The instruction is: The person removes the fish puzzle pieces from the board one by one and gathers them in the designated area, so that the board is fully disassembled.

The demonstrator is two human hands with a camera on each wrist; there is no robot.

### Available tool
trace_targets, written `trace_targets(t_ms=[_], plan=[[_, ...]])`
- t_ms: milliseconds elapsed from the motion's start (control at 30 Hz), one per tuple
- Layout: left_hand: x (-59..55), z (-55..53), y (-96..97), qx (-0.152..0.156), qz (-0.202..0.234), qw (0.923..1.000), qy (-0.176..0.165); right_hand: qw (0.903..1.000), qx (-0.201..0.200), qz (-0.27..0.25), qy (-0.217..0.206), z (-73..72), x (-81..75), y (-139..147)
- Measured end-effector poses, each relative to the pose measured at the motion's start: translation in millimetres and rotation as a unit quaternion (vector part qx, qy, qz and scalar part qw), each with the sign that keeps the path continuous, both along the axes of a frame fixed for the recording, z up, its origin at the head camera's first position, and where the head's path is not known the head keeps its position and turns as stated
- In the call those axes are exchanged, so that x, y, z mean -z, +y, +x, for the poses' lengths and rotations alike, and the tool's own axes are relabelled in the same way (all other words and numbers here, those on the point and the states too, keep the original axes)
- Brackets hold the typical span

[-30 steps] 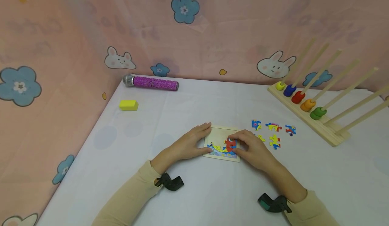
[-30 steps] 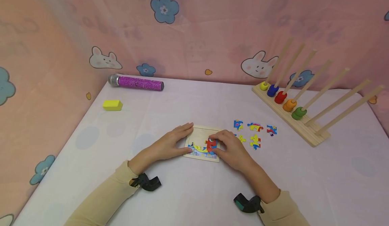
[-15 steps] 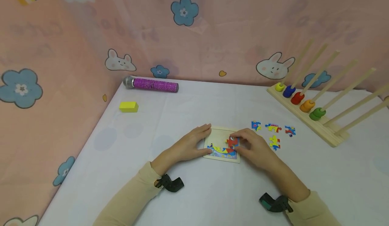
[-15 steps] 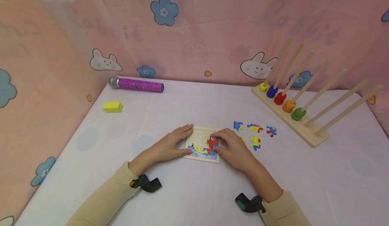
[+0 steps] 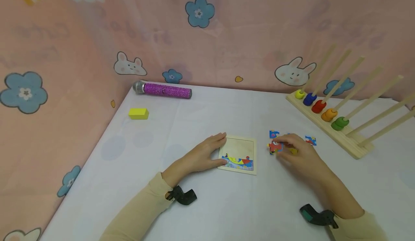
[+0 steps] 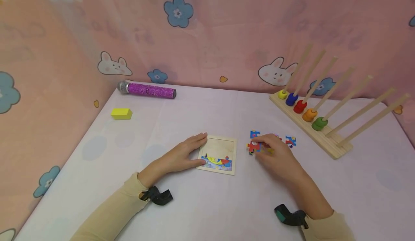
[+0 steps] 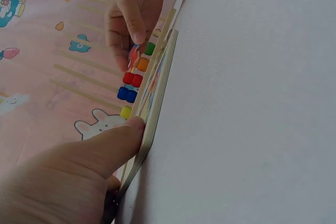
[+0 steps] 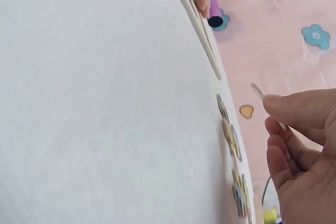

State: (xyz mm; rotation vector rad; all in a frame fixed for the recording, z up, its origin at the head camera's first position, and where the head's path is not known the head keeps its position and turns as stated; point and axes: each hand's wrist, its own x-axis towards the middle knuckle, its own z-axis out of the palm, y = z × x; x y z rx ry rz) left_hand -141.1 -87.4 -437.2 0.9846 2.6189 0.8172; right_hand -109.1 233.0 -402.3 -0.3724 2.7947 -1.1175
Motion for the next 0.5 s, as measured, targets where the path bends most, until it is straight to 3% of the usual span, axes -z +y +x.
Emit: trace_targets(t_ms=[300, 500], plan=[[-1.3, 1.2, -0.1, 0.0, -0.005, 1.0, -0.003, 0.998, 0.002, -0.029, 0.057, 10.5, 9.7, 48.6], [-2.3, 0.9, -0.5, 0.0, -0.002, 1.0, -0.003, 0.9958, -0.007, -0.056, 0.072, 14.5, 20.0, 76.0]])
